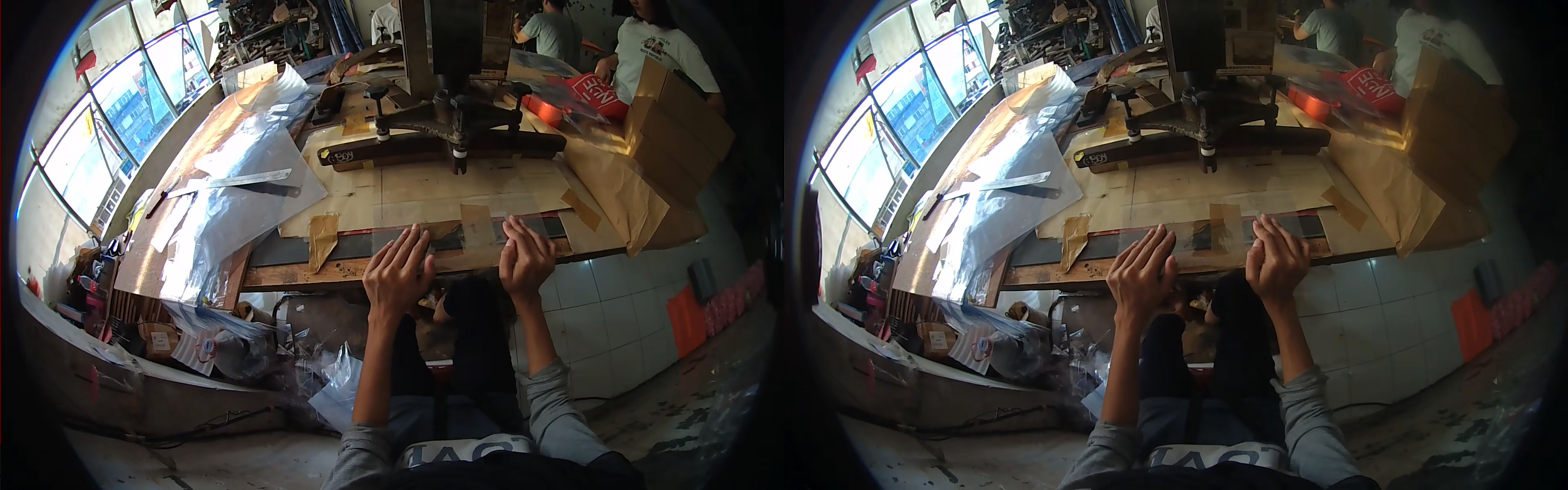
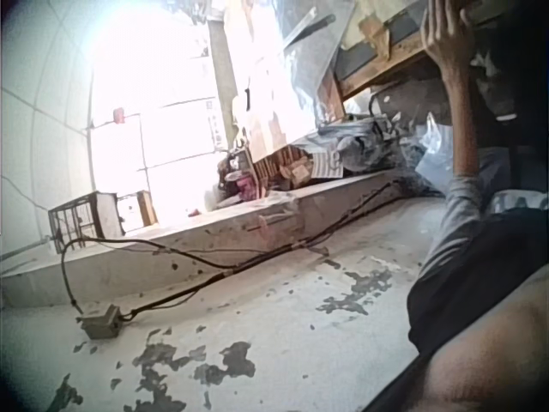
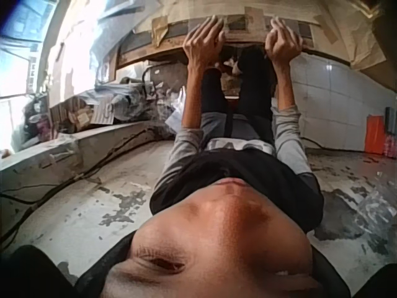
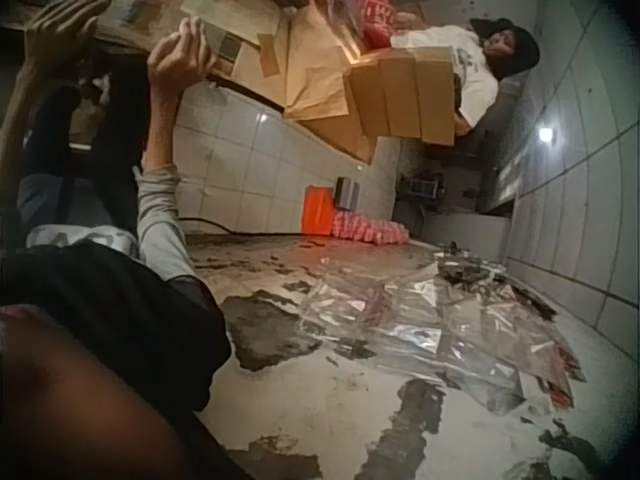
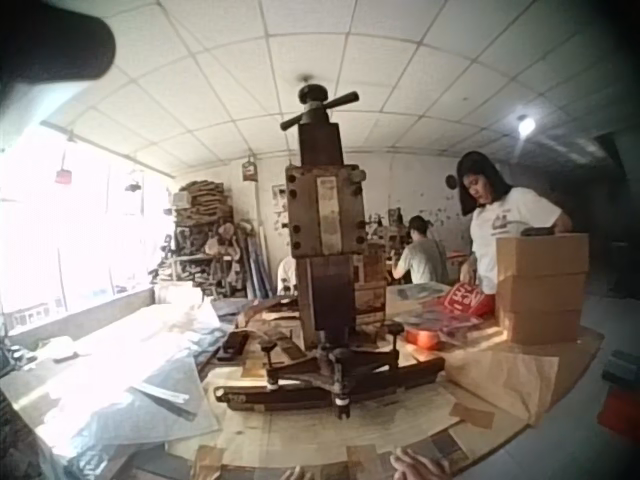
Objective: The person places plastic sheets under a heat sealing machine by hand, aligns the edges, and removes the sealed items.
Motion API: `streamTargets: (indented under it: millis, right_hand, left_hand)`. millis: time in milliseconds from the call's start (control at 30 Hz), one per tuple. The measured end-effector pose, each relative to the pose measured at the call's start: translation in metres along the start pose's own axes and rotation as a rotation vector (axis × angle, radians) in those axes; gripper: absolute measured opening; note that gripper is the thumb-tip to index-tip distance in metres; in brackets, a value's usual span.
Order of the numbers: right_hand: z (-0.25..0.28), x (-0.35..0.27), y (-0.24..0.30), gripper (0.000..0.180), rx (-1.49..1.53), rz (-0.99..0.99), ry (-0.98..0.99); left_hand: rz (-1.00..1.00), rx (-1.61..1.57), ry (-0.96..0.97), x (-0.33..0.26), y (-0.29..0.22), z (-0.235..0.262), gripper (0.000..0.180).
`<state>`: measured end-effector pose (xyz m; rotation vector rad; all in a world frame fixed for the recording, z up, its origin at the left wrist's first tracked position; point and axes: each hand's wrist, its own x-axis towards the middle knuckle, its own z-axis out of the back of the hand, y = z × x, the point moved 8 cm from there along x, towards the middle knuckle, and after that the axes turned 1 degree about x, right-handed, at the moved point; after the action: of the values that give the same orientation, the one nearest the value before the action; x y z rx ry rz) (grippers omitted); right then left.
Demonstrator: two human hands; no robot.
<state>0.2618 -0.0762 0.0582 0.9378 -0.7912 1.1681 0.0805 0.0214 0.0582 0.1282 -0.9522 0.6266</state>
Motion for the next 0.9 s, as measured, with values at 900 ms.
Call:
streamTargets:
  millis: [900]
  right_hand:
    - [0.011,0.047,0.067,0.021,0.035,0.393,0.324]
  left_hand:
    - [-0.052,0.014,0.093,0.017,0.003,0.058,0.034]
